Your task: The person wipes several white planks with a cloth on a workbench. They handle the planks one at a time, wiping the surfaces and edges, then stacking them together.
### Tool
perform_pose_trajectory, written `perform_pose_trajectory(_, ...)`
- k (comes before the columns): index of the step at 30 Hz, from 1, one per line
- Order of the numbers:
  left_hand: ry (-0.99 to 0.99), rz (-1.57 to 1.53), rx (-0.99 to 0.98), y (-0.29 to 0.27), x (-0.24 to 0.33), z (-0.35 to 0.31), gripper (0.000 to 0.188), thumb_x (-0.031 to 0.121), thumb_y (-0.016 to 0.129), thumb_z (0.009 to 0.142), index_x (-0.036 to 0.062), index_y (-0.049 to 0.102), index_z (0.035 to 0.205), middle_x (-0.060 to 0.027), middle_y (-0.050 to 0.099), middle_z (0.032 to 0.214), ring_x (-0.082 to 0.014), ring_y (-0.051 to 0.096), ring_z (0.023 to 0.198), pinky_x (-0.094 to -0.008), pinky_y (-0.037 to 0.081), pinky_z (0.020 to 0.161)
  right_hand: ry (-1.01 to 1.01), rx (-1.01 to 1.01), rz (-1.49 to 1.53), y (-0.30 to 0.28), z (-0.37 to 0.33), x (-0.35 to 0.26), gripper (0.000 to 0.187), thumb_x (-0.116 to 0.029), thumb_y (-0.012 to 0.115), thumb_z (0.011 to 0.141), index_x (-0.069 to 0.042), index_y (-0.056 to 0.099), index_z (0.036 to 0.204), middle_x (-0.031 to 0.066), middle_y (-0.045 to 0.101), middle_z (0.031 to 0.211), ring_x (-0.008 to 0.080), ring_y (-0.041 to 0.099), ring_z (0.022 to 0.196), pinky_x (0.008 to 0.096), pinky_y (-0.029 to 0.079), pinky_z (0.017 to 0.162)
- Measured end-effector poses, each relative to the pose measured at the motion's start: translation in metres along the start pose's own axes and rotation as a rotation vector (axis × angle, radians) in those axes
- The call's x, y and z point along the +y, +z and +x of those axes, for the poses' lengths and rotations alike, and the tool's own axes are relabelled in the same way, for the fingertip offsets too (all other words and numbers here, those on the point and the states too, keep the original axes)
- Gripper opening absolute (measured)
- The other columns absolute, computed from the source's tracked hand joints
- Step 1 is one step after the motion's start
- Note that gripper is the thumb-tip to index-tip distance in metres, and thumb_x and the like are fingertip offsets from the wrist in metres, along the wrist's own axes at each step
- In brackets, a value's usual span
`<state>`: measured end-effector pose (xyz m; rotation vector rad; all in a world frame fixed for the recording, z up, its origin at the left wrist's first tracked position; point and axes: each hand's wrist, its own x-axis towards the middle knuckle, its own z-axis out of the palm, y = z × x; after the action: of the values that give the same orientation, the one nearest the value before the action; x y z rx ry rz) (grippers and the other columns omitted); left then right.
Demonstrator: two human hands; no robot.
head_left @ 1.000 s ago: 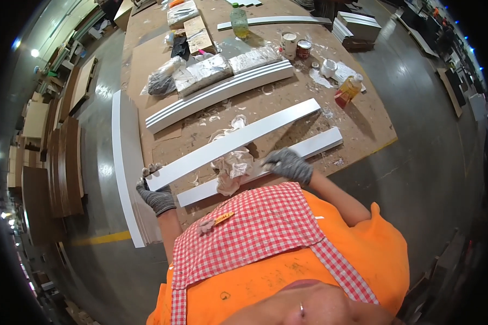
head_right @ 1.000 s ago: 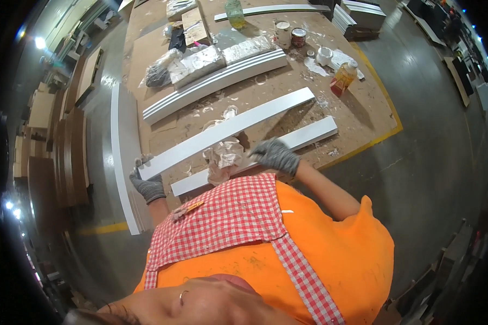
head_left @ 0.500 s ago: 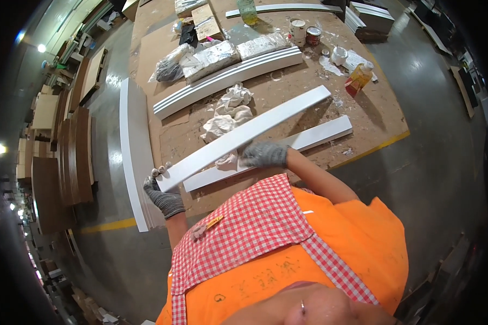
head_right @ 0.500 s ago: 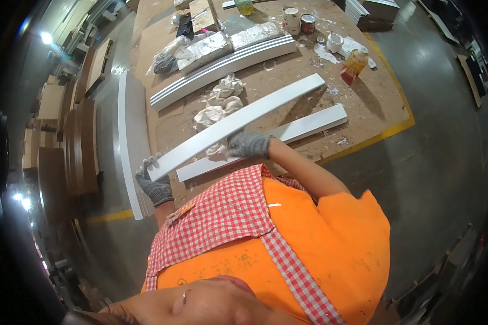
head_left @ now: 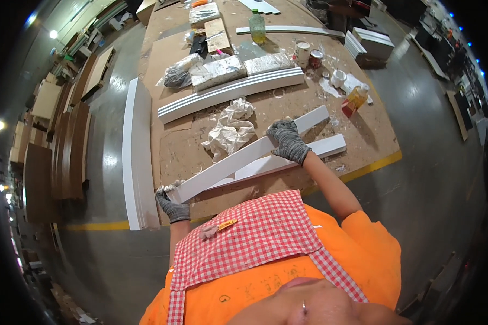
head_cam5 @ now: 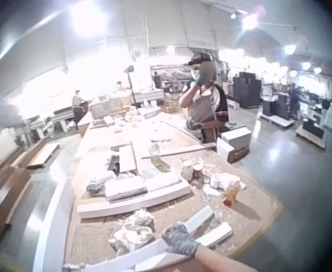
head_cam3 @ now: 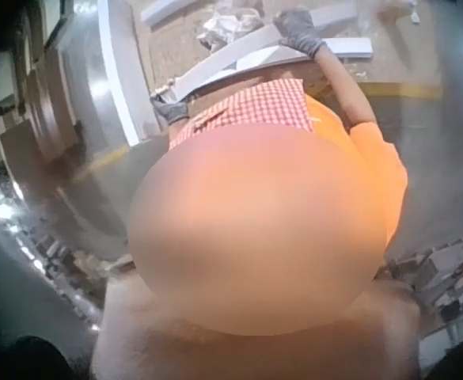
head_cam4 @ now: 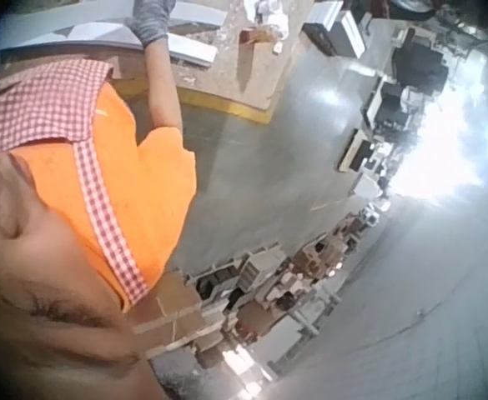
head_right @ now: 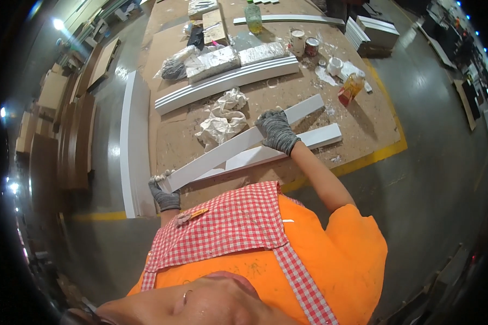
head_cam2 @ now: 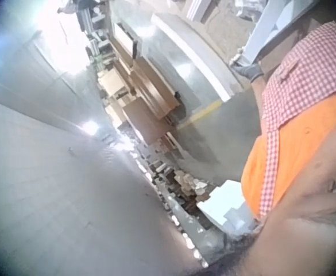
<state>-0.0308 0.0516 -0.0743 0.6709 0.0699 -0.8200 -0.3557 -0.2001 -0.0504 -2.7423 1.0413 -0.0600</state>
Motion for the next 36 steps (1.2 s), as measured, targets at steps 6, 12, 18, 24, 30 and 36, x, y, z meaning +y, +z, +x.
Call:
perform_pose_trajectory(6, 0.071, 0.083, 0.019, -0.016, 0.012, 0.006, 0.028, 0.031, 0.053, 0.088, 0.0103, 0.057, 0.069, -0.0071, 0.061, 0.067, -0.0303, 0.061, 0.076, -0.0458, 0.050, 0.083, -0.088, 0.061, 0.096, -0.023, -0.041, -0.016, 0.053, -0.031, 0.076, 0.062, -0.012, 0.061, 0.109, 0.0125, 0.056, 0.107, 0.0304, 0.052, 0.105, 0.0439, 0.031, 0.102)
perform_pose_trajectory(12, 0.484, 1.242, -0.075, -0.078, -0.003, 0.016, 0.027, 0.019, 0.042, 0.096, 0.0054, 0.063, 0.086, -0.0081, 0.066, 0.079, -0.0201, 0.063, 0.081, -0.0367, 0.049, 0.085, 0.017, -0.106, 0.136, 0.007, -0.058, -0.015, 0.060, -0.027, 0.080, 0.058, -0.009, 0.060, 0.111, 0.0133, 0.057, 0.110, 0.0313, 0.052, 0.107, 0.0402, 0.040, 0.097)
perform_pose_trajectory(18, 0.779, 2.135, -0.582, -0.034, -0.014, 0.014, 0.041, 0.043, 0.058, 0.083, 0.0139, 0.062, 0.111, -0.0041, 0.062, 0.112, -0.0225, 0.054, 0.109, -0.0462, 0.034, 0.101, 0.059, -0.116, 0.203, 0.042, -0.056, -0.002, 0.062, -0.027, 0.079, 0.059, -0.011, 0.060, 0.116, 0.0131, 0.057, 0.118, 0.0307, 0.051, 0.112, 0.0405, 0.038, 0.099)
perform_pose_trajectory(24, 0.498, 2.400, -0.822, -0.005, -0.039, 0.002, 0.078, 0.055, 0.074, 0.059, 0.0138, 0.053, 0.122, -0.0120, 0.052, 0.122, -0.0288, 0.048, 0.115, -0.0476, 0.033, 0.101, 0.072, -0.080, 0.057, 0.036, -0.048, -0.014, 0.057, -0.026, 0.076, 0.062, -0.009, 0.061, 0.114, 0.0130, 0.060, 0.113, 0.0308, 0.054, 0.109, 0.0414, 0.037, 0.099)
perform_pose_trajectory(30, 0.293, 2.455, -0.781, -0.012, -0.050, 0.028, 0.071, 0.047, 0.078, 0.058, 0.0129, 0.057, 0.116, -0.0143, 0.053, 0.117, -0.0300, 0.051, 0.110, -0.0430, 0.041, 0.092, 0.033, -0.219, 0.054, 0.034, -0.041, -0.007, 0.059, -0.031, 0.077, 0.061, -0.010, 0.060, 0.113, 0.0140, 0.061, 0.109, 0.0306, 0.056, 0.105, 0.0415, 0.042, 0.094)
perform_pose_trajectory(36, 0.468, 2.289, -0.949, -0.015, -0.046, 0.041, 0.064, 0.053, 0.074, 0.061, 0.0098, 0.064, 0.106, -0.0179, 0.061, 0.106, -0.0325, 0.056, 0.103, -0.0413, 0.043, 0.091, 0.033, -0.120, 0.052, 0.049, -0.049, -0.005, 0.057, -0.028, 0.077, 0.058, -0.008, 0.061, 0.110, 0.0156, 0.061, 0.106, 0.0318, 0.057, 0.101, 0.0422, 0.044, 0.091)
